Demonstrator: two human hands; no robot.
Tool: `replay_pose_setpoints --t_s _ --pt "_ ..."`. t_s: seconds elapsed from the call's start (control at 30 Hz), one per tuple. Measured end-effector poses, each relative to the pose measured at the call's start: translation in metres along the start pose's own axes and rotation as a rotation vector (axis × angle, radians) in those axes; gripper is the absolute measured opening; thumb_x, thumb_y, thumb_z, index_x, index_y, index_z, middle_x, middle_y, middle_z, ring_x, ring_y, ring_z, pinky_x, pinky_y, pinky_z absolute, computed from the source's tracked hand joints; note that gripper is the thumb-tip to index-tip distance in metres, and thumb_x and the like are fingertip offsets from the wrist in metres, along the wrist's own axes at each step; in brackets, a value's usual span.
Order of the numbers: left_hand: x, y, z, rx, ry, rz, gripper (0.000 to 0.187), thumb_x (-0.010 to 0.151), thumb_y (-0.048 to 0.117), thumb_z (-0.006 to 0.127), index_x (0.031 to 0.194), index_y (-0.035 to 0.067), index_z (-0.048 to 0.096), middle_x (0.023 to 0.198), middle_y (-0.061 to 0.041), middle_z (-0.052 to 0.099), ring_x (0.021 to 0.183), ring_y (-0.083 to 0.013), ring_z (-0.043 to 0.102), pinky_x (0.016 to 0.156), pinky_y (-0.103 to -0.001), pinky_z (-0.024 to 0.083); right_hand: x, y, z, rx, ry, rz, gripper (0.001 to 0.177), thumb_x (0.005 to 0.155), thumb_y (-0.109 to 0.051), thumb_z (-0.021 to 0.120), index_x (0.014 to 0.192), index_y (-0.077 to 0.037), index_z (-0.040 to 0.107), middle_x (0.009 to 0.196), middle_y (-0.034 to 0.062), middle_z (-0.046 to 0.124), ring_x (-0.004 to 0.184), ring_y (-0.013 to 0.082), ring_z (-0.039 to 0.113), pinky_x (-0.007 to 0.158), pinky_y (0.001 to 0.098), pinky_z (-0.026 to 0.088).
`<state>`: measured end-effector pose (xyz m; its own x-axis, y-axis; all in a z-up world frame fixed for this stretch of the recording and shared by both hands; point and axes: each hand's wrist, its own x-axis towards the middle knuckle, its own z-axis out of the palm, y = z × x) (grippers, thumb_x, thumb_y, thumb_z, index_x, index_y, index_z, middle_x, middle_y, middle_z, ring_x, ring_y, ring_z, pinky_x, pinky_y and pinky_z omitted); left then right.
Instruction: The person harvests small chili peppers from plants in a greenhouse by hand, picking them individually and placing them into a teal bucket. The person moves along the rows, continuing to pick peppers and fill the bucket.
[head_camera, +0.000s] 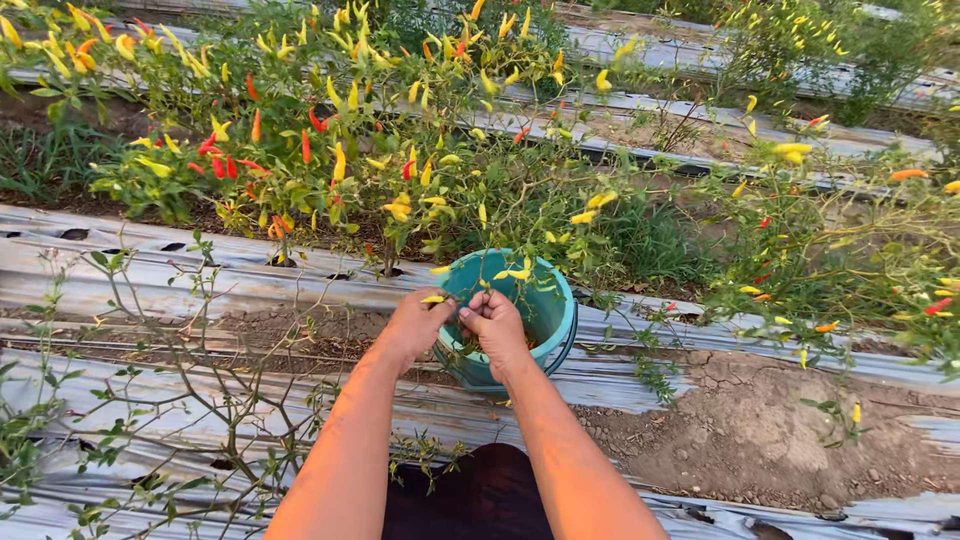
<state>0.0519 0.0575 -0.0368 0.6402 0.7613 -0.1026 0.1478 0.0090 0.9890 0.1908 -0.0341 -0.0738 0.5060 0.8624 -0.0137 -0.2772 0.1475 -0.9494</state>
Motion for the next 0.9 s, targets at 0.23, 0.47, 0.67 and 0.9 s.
replay_pose_setpoints --t_s 0.23,0.47,0.67,0.9 --pt "0.012 -0.015 0.015 0.009 0.055 0.049 0.018 0.09 0.01 0.057 0.095 0.001 0.072 0.079 -0.006 0.068 0.072 -0.0158 0.059 0.067 -0.036 0.05 -0.005 -0.007 0.006 -0.012 -0.023 0.048 0.029 0.089 0.005 0.068 0.106 -0.012 0.052 0.078 -0.0005 0.06 0.069 0.0093 0.058 0.061 0.0269 0.048" --pt "0.002 -0.002 0.008 0.19 0.272 0.019 0.028 0.086 0.026 0.071 0.109 0.009 0.073 0.088 -0.009 0.075 0.081 -0.0205 0.068 0.074 -0.038 0.054 -0.005 -0.017 0.007 -0.169 -0.014 0.011 0.034 0.089 0.007 0.067 0.119 -0.006 0.058 0.072 -0.0011 0.055 0.064 0.0096 0.051 0.059 0.0273 0.045" --pt "-0.001 0.046 -0.007 0.279 0.475 0.24 0.038 0.1 0.044 0.062 0.113 0.01 0.075 0.098 -0.015 0.076 0.089 -0.0295 0.073 0.08 -0.042 0.055 -0.006 -0.015 0.001 -0.163 -0.004 0.054 0.031 0.089 0.007 0.066 0.116 -0.005 0.059 0.072 0.0017 0.06 0.062 0.0112 0.053 0.057 0.0271 0.044" --pt "0.012 0.072 0.005 0.655 0.044 0.073 0.04 0.092 0.045 0.066 0.103 0.008 0.075 0.091 -0.016 0.072 0.086 -0.033 0.069 0.08 -0.047 0.053 -0.01 -0.015 -0.007 -0.136 -0.02 0.069 0.025 0.09 0.006 0.065 0.112 -0.006 0.06 0.073 0.001 0.062 0.065 0.0101 0.057 0.058 0.0264 0.044"
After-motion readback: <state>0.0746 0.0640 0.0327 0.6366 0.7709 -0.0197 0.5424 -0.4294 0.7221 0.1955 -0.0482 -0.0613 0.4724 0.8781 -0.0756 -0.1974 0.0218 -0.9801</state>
